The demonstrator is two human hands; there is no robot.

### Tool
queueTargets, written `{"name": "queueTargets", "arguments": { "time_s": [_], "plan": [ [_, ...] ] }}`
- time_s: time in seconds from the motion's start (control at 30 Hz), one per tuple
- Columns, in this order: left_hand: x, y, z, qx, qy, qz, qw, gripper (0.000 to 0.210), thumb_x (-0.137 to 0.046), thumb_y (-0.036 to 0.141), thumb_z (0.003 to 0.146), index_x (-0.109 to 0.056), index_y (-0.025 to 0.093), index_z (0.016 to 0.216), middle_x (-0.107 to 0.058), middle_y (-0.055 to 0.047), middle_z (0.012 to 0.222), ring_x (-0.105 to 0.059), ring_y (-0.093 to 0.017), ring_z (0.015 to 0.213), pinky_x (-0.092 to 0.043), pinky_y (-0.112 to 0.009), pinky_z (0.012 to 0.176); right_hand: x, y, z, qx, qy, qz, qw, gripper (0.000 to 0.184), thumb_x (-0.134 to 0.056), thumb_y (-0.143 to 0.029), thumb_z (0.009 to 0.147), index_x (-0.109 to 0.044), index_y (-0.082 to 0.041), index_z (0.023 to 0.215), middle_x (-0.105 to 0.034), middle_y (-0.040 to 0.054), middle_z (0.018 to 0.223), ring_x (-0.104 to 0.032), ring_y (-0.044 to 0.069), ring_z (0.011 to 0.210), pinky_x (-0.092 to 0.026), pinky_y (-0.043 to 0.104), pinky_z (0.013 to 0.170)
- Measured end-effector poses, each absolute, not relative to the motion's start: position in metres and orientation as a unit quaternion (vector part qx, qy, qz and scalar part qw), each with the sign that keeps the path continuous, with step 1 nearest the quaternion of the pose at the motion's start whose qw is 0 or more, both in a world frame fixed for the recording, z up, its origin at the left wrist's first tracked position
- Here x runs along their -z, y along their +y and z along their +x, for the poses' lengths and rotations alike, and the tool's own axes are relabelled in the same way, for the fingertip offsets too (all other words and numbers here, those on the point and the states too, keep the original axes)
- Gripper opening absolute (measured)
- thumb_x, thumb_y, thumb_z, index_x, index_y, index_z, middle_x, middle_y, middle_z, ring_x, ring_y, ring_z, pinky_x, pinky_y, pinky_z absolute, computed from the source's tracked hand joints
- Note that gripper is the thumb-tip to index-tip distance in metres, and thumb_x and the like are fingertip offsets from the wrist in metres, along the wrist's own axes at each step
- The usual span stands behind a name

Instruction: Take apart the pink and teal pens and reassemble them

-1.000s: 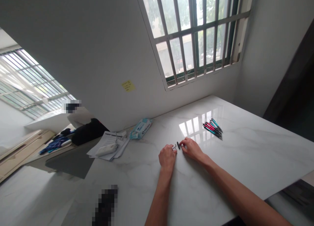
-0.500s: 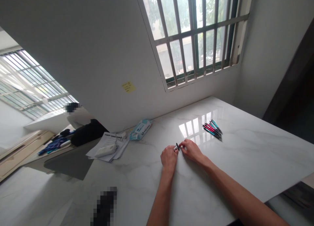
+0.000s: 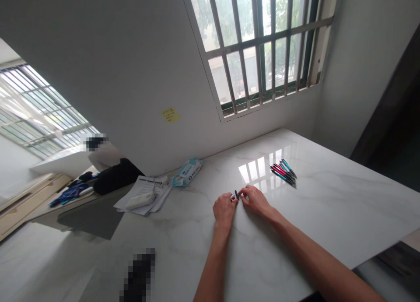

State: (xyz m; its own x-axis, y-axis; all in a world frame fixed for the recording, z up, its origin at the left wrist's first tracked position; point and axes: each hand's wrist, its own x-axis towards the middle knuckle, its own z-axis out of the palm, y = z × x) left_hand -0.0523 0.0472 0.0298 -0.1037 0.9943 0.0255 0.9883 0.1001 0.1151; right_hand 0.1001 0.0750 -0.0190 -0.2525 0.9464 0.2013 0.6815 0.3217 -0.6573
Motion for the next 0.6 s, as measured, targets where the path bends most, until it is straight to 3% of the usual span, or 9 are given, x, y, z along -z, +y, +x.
{"name": "queueTargets", "arguments": {
  "time_s": [0.6],
  "plan": [
    [-0.0338,0.0547,-0.0524,-0.046,0.757,0.651,0.032,0.018,-0.065,0.038,0.094,-0.078,0.025,0.097,-0.079,-0.011,0.102,-0.073,-0.025,0.094,-0.046,-0.028,0.074,0.0121,0.0703,0.1002,-0.220,-0.760,-0.539,0.289,0.025,-0.059,-0.019,0.094,-0.080,-0.022,0.106,-0.072,0.0076,0.100,-0.067,0.021,0.094,-0.046,0.027,0.085]
  ]
}}
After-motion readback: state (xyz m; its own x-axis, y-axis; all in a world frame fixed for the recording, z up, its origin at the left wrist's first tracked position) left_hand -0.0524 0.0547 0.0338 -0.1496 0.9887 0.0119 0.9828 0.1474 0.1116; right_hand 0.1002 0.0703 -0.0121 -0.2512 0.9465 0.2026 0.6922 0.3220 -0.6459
